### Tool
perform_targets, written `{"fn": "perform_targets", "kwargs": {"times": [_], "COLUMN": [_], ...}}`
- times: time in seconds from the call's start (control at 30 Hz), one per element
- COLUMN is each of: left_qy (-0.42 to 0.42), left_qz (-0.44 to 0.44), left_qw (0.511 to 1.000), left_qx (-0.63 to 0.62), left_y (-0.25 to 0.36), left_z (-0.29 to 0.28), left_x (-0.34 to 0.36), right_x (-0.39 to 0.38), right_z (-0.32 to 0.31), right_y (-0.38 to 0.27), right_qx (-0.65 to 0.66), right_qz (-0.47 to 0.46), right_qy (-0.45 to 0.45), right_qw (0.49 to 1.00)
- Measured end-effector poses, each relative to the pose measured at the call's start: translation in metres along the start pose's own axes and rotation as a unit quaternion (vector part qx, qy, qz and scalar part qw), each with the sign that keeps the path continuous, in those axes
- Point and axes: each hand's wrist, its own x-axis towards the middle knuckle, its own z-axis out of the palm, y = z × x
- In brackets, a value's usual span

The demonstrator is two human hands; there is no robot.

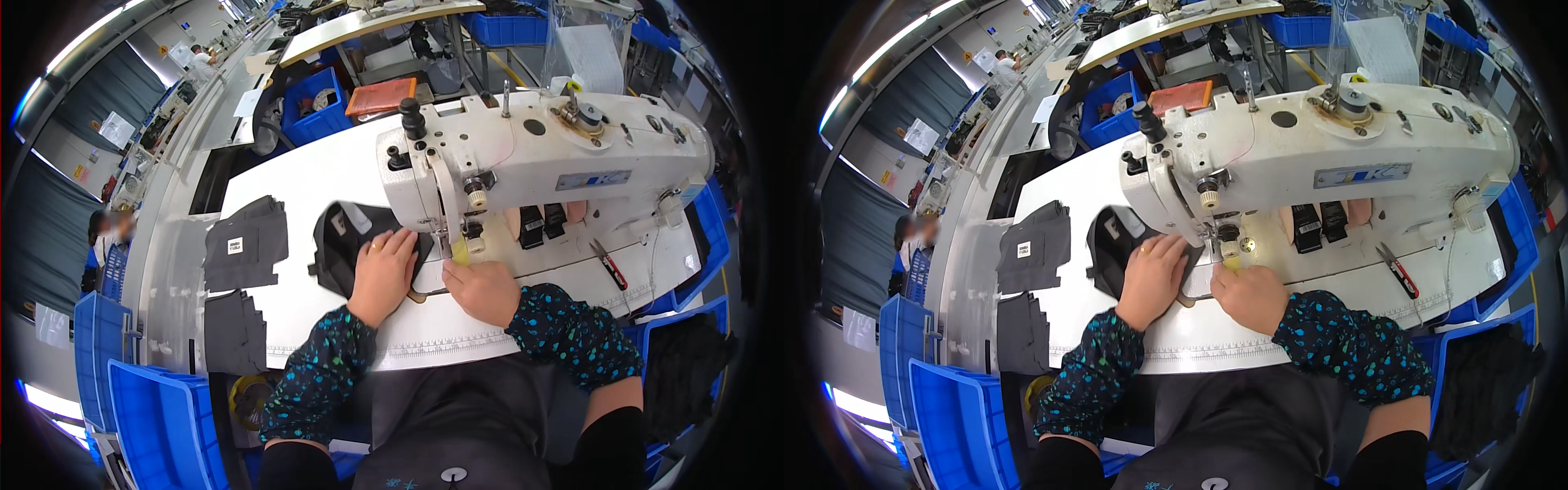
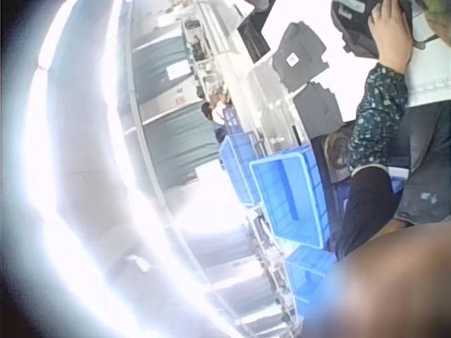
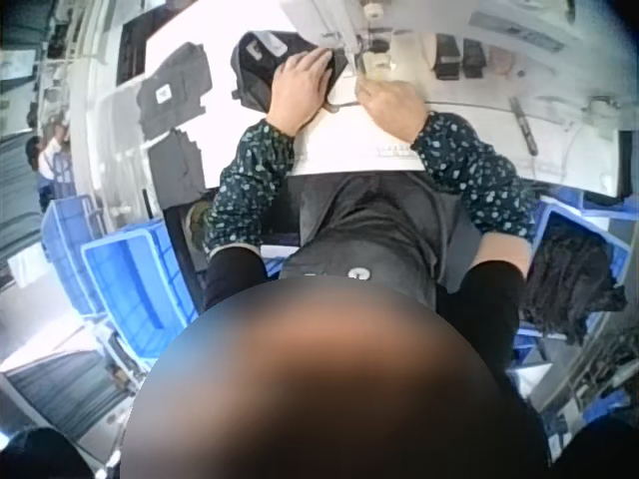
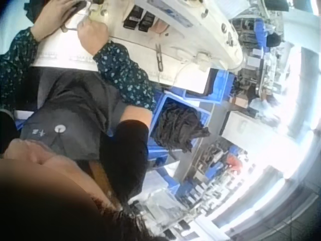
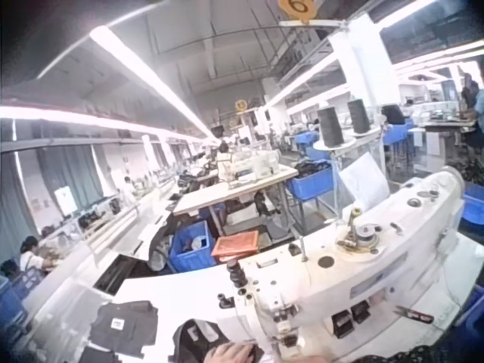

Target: Sewing labels onto fabric panels using an industrial sewing machine.

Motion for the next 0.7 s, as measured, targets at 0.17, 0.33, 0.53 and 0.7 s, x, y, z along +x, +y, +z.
{"fn": "perform_targets", "kwargs": {"times": [0.17, 0.33, 0.53, 0.7], "left_qy": [0.07, 0.352, 0.087, -0.061], "left_qz": [0.013, -0.171, -0.002, -0.082], "left_qw": [0.99, 0.91, 0.994, 0.99], "left_qx": [-0.121, -0.133, -0.071, -0.098], "left_y": [0.043, 0.016, -0.024, -0.021], "left_z": [-0.036, -0.072, -0.054, -0.041], "left_x": [-0.073, -0.142, -0.164, -0.164], "right_x": [-0.011, -0.01, -0.005, -0.019], "right_z": [-0.015, -0.011, 0.005, 0.004], "right_y": [-0.038, -0.079, -0.096, -0.095], "right_qx": [0.161, 0.243, 0.166, 0.199], "right_qz": [0.047, 0.073, 0.043, 0.066], "right_qy": [0.092, 0.09, 0.054, 0.067], "right_qw": [0.982, 0.963, 0.984, 0.975]}}
